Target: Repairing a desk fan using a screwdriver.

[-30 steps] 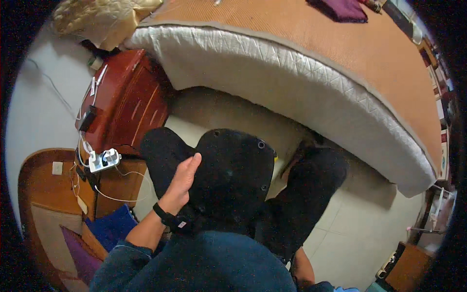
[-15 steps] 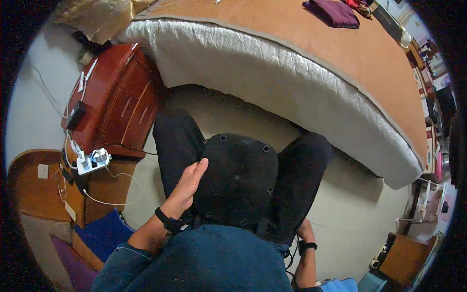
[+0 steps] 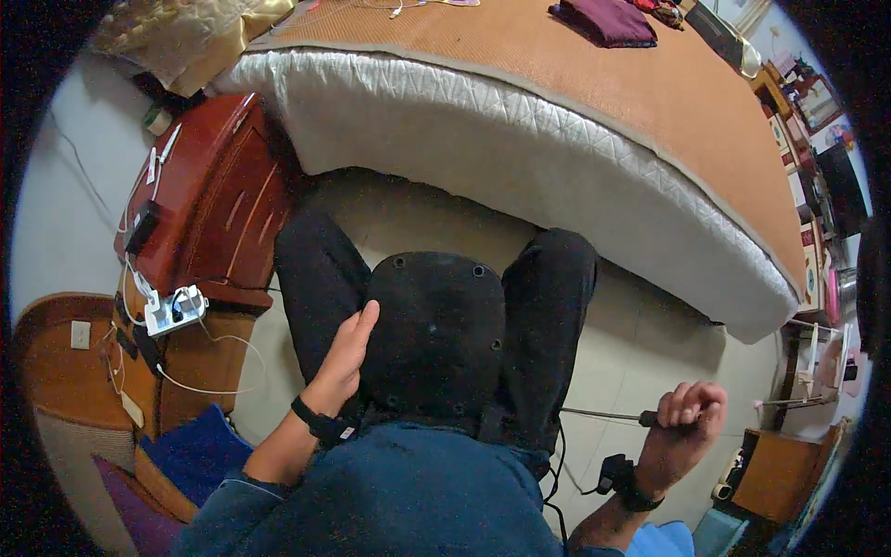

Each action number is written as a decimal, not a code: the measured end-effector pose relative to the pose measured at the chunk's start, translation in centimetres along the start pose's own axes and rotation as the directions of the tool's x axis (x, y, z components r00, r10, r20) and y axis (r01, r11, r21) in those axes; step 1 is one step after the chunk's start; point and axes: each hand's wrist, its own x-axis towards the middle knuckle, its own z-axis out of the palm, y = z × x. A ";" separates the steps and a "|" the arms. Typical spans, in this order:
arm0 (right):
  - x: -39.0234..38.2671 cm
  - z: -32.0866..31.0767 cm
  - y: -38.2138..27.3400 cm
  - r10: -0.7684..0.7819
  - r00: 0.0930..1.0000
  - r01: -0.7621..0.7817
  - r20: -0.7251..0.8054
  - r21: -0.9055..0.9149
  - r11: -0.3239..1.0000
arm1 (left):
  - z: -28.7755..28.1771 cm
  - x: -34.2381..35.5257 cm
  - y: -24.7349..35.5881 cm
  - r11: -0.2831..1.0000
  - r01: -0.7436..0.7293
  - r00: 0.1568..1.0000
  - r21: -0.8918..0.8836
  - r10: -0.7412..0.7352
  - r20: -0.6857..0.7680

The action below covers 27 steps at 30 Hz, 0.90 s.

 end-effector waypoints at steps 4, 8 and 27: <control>0.1 4.5 1.7 -0.063 0.994 0.052 0.087 0.122 0.991 | -0.4 -0.7 -0.2 1.000 -0.013 1.000 -0.006 0.013 0.005; 0.1 7.5 4.4 -0.069 0.985 0.077 0.160 -0.044 0.996 | 1.0 -2.1 0.5 0.986 -0.079 0.984 0.147 0.101 -0.148; 1.5 7.5 6.0 0.054 0.998 -0.056 0.028 0.101 0.993 | 8.6 -2.2 0.8 0.434 -0.581 0.809 0.688 0.395 0.435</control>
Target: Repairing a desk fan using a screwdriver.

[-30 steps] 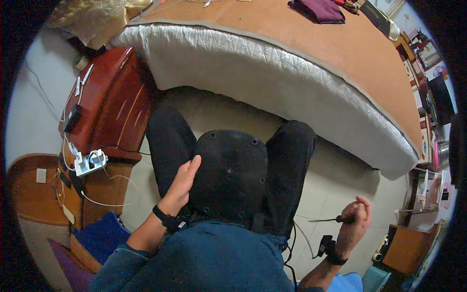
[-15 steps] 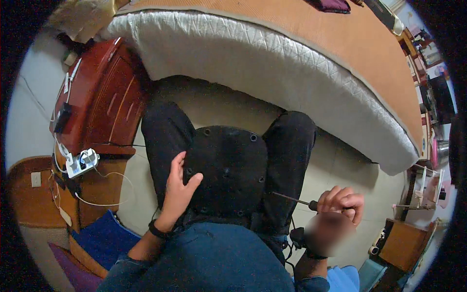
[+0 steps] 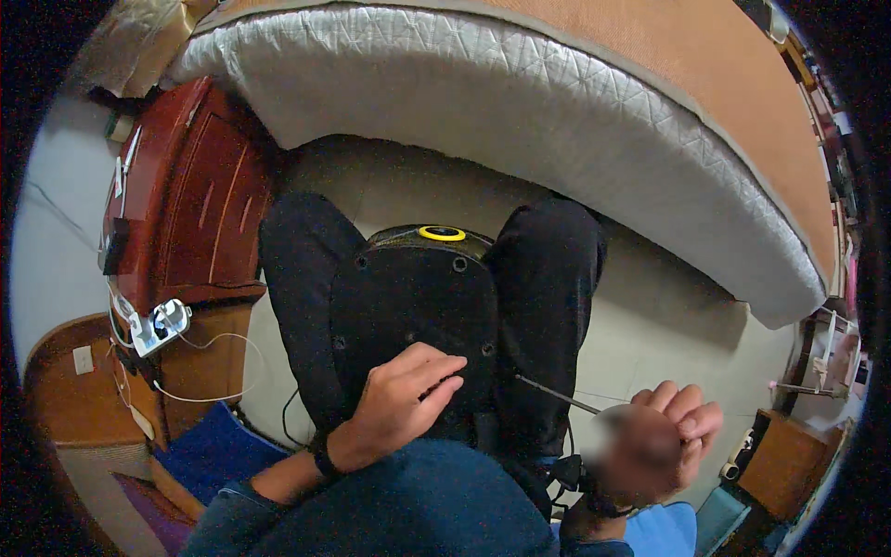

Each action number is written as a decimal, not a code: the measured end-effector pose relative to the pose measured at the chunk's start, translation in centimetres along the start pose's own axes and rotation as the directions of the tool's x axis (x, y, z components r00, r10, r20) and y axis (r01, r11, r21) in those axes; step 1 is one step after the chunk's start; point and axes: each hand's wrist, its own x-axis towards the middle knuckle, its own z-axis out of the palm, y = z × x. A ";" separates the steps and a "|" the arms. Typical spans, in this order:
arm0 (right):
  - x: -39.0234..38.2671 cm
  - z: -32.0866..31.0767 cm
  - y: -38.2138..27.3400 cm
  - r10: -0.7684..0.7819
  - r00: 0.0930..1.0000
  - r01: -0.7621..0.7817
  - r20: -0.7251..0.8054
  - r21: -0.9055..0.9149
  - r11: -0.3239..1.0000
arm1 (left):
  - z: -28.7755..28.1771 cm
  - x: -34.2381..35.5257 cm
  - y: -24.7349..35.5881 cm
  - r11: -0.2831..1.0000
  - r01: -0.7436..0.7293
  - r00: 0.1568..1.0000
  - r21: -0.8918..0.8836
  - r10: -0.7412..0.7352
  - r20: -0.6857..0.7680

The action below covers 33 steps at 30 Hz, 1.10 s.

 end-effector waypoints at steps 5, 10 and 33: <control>-0.1 0.1 -0.1 0.003 1.000 -0.004 0.021 0.041 0.999 | 0.6 0.1 0.6 0.998 0.058 0.994 -0.003 -0.057 0.090; -0.3 1.1 0.6 0.006 0.998 -0.006 0.068 0.001 1.000 | 1.2 -0.2 0.4 0.993 0.078 0.986 -0.087 -0.064 0.152; -1.7 3.8 3.7 -0.148 0.950 0.201 0.274 -0.177 0.964 | 1.6 -0.9 -0.6 0.990 0.053 0.963 -0.132 -0.016 0.269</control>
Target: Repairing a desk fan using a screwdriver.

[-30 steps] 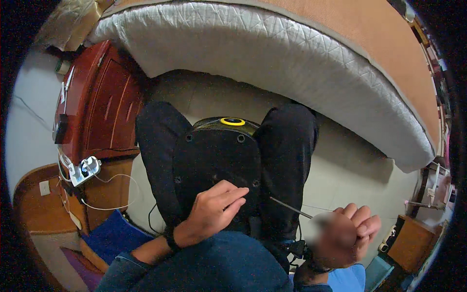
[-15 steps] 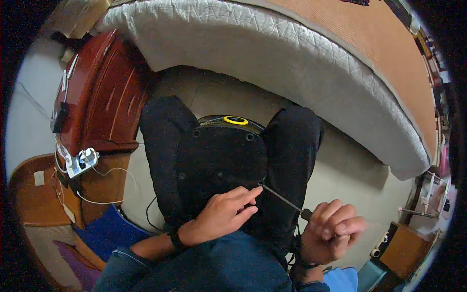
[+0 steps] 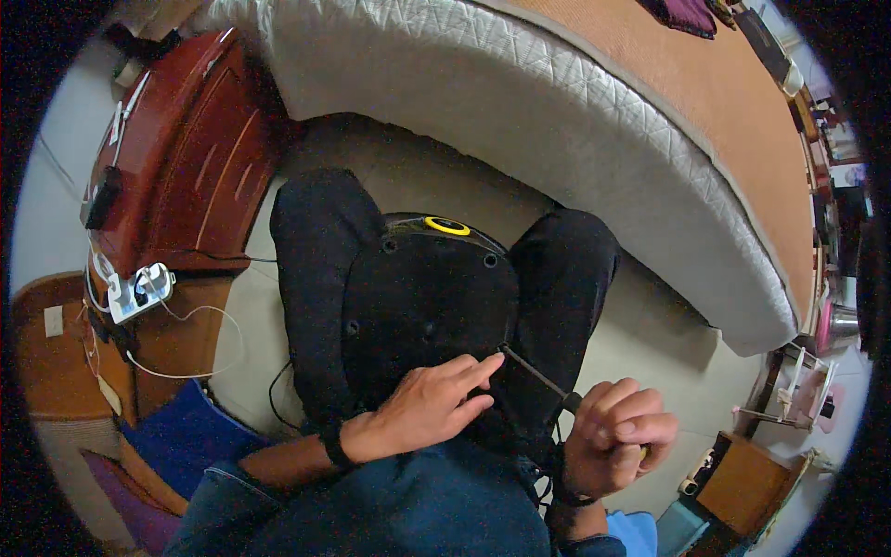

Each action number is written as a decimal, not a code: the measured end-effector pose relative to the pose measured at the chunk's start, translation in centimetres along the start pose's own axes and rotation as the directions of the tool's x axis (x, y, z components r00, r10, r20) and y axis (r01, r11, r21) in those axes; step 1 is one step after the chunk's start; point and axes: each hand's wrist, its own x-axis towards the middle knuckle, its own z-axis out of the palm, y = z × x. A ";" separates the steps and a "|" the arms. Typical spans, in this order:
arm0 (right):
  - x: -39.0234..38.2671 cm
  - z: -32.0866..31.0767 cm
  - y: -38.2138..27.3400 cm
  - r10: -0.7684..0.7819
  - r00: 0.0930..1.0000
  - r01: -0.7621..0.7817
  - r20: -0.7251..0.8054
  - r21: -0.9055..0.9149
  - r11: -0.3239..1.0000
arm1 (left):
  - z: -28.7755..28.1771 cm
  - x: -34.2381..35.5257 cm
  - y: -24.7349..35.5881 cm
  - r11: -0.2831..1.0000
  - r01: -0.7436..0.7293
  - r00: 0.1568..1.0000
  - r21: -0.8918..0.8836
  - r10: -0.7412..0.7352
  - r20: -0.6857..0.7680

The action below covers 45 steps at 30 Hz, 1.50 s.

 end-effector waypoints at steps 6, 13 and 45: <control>0.3 1.2 -0.3 0.022 0.998 -0.020 0.058 -0.038 0.999 | -0.2 0.0 0.1 1.000 -0.004 1.000 0.006 0.004 -0.007; -0.1 0.4 0.5 -0.015 0.995 0.020 0.099 -0.045 0.999 | -0.2 0.0 0.1 1.000 0.009 1.000 0.019 -0.009 0.000; -0.7 0.1 0.1 0.056 0.968 -0.053 0.245 -0.020 0.998 | -0.1 0.1 -0.1 0.997 -0.016 1.000 0.078 0.014 0.027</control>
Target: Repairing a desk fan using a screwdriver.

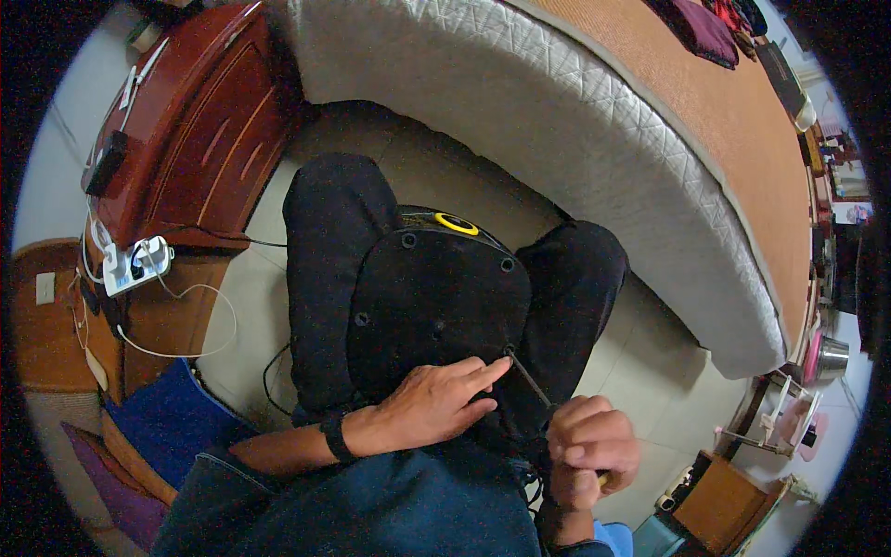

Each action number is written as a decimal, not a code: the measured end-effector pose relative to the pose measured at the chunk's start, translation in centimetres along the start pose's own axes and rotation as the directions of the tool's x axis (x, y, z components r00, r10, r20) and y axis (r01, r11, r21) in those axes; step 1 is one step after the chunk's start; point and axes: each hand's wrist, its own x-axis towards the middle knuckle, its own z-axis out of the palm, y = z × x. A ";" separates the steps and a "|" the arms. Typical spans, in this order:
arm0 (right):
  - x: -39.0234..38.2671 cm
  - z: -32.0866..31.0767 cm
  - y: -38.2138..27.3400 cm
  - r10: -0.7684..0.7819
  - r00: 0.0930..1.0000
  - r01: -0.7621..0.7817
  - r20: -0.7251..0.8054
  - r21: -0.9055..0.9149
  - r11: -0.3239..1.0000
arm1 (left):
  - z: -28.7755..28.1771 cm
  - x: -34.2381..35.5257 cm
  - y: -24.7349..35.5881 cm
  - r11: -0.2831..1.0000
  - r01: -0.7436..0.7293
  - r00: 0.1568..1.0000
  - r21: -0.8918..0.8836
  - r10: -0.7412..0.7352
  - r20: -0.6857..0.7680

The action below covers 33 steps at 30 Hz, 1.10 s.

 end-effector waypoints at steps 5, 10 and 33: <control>0.2 -0.5 -0.5 -0.015 0.990 0.027 0.143 -0.082 0.996 | -0.2 0.1 0.3 1.000 0.003 1.000 -0.015 -0.003 0.003; -0.2 -0.1 -0.6 -0.002 0.999 0.004 0.042 -0.054 0.999 | 0.2 0.0 -0.2 1.000 -0.014 1.000 -0.007 0.014 -0.012; -1.0 -0.3 -1.0 0.057 0.998 -0.056 -0.039 0.024 0.998 | 0.0 0.0 0.0 1.000 -0.013 1.000 0.011 0.013 -0.008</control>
